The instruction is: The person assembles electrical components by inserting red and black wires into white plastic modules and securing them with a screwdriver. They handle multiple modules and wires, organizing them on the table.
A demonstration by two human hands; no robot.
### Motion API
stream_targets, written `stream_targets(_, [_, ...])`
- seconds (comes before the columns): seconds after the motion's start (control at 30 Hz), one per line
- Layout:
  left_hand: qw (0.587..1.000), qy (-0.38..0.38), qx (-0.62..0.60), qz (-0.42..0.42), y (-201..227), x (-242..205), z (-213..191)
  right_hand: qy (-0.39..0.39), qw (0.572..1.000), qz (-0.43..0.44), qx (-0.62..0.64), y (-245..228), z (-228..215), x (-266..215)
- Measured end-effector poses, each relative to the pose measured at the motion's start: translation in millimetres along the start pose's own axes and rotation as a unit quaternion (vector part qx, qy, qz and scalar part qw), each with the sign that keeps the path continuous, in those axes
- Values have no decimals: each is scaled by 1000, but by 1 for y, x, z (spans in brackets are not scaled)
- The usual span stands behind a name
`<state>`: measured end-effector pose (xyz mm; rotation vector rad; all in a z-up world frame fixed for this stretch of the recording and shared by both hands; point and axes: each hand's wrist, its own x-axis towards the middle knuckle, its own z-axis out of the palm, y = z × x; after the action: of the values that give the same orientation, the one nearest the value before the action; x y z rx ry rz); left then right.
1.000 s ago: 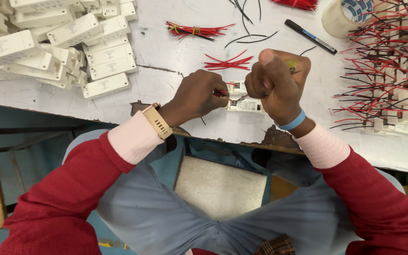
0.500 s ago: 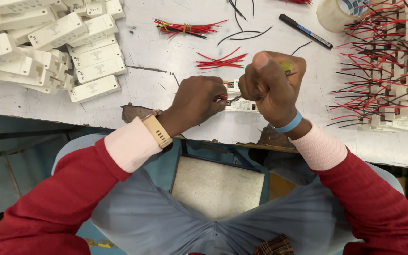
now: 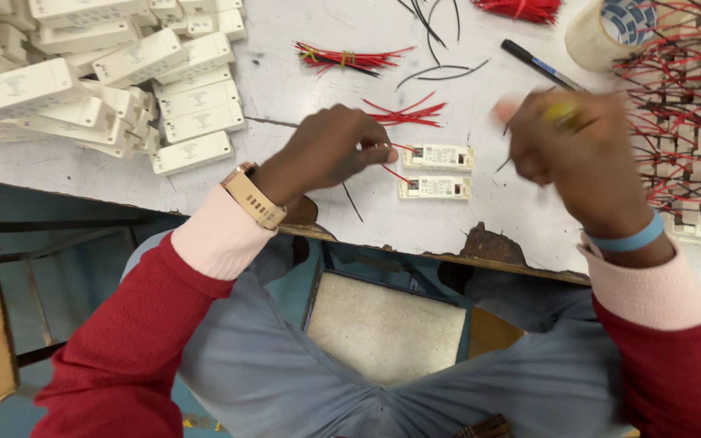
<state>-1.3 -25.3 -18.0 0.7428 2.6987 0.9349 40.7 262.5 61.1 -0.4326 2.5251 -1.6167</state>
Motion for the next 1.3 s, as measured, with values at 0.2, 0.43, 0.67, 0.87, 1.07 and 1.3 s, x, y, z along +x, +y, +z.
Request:
stream_targets(0.2, [983, 162, -83, 31, -42, 9, -21, -149, 941, 50, -300, 10, 26, 2])
stream_targets(0.43, [981, 130, -114, 92, -59, 32, 10, -1, 927, -112, -359, 77, 19, 44])
stream_targets(0.67, [964, 187, -160, 97, -35, 31, -3, 91, 897, -125, -413, 137, 37, 111])
stream_targets(0.87, [953, 202, -216, 63, -22, 31, -13, 1, 864, -117, -490, 138, 30, 96])
stream_targets(1.07, [931, 227, -272, 87, -3, 32, -6, 41, 902, -225, -366, 86, 19, 70])
stream_targets(1.3, [879, 130, -457, 48, 46, 25, 15, 73, 997, 6, 5, 15, 34, 10])
